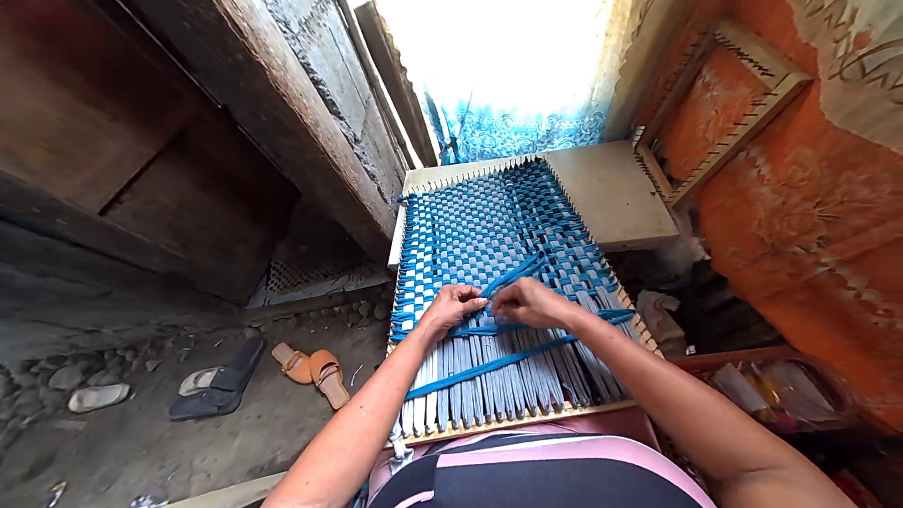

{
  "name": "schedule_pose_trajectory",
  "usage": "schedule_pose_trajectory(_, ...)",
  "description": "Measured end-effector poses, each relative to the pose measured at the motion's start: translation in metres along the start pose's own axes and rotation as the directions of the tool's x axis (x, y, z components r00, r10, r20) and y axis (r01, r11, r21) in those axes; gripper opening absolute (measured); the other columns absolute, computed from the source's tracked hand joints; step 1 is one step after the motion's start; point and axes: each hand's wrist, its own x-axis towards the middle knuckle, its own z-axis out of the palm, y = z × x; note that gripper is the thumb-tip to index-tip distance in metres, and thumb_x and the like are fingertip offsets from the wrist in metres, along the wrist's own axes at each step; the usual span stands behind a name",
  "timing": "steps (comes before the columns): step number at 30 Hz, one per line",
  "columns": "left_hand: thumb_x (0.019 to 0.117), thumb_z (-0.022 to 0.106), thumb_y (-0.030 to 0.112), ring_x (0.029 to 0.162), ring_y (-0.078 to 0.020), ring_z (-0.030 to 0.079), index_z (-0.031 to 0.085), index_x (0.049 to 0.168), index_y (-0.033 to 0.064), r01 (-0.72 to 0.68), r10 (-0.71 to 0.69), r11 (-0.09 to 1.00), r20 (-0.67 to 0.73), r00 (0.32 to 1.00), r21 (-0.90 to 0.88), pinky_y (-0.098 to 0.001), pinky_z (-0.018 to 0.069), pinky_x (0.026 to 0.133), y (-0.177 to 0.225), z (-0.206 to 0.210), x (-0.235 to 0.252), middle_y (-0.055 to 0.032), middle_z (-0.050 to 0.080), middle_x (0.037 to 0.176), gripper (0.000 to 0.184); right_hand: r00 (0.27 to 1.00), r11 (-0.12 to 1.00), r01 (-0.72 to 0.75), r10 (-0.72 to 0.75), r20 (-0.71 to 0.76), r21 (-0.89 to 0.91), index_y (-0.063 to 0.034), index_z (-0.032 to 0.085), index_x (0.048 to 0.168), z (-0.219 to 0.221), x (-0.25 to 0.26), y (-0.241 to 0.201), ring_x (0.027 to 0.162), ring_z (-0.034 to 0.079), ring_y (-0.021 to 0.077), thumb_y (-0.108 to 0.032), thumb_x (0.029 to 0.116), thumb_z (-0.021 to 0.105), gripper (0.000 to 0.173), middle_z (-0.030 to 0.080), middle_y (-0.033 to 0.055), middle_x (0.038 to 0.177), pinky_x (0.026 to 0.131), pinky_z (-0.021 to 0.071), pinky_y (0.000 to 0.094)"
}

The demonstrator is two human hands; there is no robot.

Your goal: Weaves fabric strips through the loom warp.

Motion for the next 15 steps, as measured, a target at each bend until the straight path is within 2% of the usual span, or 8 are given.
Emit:
schedule_pose_trajectory(1, 0.0950, 0.070, 0.006, 0.073, -0.0046, 0.062, 0.071, 0.098, 0.0001, -0.017, 0.017, 1.000, 0.010, 1.000, -0.007, -0.0236, 0.0524, 0.071, -0.001, -0.001, 0.000, -0.0011, 0.070, 0.084, 0.007, 0.999, 1.000, -0.007, 0.007, 0.052, -0.009, -0.0041, 0.076, 0.109, 0.008, 0.005, 0.000, 0.082, 0.066, 0.0182, -0.012, 0.1040, 0.055, 0.023, 0.072, 0.0100, 0.093, 0.082, 0.0546, 0.0413)
schedule_pose_trajectory(3, 0.0948, 0.071, 0.006, 0.073, -0.0036, 0.062, 0.072, 0.099, 0.0004, -0.042, 0.042, 0.999, 0.032, 0.999, 0.014, -0.0228, 0.0522, 0.071, -0.002, -0.002, -0.002, -0.0002, 0.070, 0.085, 0.008, 0.993, 0.994, -0.060, 0.069, 0.098, -0.091, -0.0051, 0.076, 0.112, 0.018, 0.013, 0.000, 0.099, 0.068, 0.0264, -0.016, 0.1043, 0.055, 0.025, 0.074, 0.0137, 0.103, 0.093, 0.0516, 0.0507)
schedule_pose_trajectory(5, 0.0948, 0.071, 0.008, 0.072, -0.0024, 0.061, 0.072, 0.099, 0.0012, -0.058, 0.056, 0.997, 0.043, 0.998, 0.050, -0.0219, 0.0517, 0.070, -0.001, -0.001, -0.003, 0.0008, 0.069, 0.084, 0.008, 0.978, 0.968, -0.141, 0.168, 0.120, -0.206, -0.0021, 0.074, 0.109, 0.019, 0.018, -0.005, 0.107, 0.067, 0.0343, -0.019, 0.1032, 0.055, 0.026, 0.072, 0.0184, 0.107, 0.096, 0.0491, 0.0576)
schedule_pose_trajectory(8, 0.0959, 0.071, 0.010, 0.069, -0.0022, 0.059, 0.072, 0.100, 0.0015, -0.051, 0.049, 0.996, 0.041, 0.998, 0.069, -0.0211, 0.0502, 0.067, 0.001, 0.000, -0.005, 0.0008, 0.069, 0.083, 0.010, 0.942, 0.908, -0.245, 0.306, 0.138, -0.339, -0.0003, 0.072, 0.107, 0.020, 0.021, -0.020, 0.109, 0.065, 0.0391, -0.021, 0.1013, 0.056, 0.027, 0.070, 0.0214, 0.108, 0.092, 0.0487, 0.0617)
schedule_pose_trajectory(11, 0.0970, 0.069, 0.010, 0.064, -0.0013, 0.056, 0.071, 0.099, 0.0015, -0.025, 0.023, 0.998, 0.047, 0.999, 0.055, -0.0192, 0.0476, 0.062, 0.003, 0.000, -0.007, 0.0019, 0.067, 0.079, 0.009, 0.922, 0.878, -0.278, 0.358, 0.148, -0.389, 0.0032, 0.069, 0.104, 0.026, 0.023, -0.029, 0.109, 0.064, 0.0417, -0.025, 0.0987, 0.063, 0.029, 0.068, 0.0240, 0.110, 0.091, 0.0477, 0.0636)
schedule_pose_trajectory(15, 0.0981, 0.068, 0.009, 0.061, -0.0006, 0.053, 0.070, 0.099, 0.0010, 0.008, -0.009, 0.999, 0.043, 0.999, 0.032, -0.0180, 0.0446, 0.058, 0.007, 0.001, -0.010, 0.0027, 0.066, 0.077, 0.008, 0.891, 0.827, -0.277, 0.412, 0.190, -0.489, 0.0067, 0.064, 0.113, 0.033, 0.024, -0.042, 0.115, 0.061, 0.0453, -0.034, 0.1001, 0.065, 0.042, 0.065, 0.0279, 0.116, 0.093, 0.0459, 0.0658)
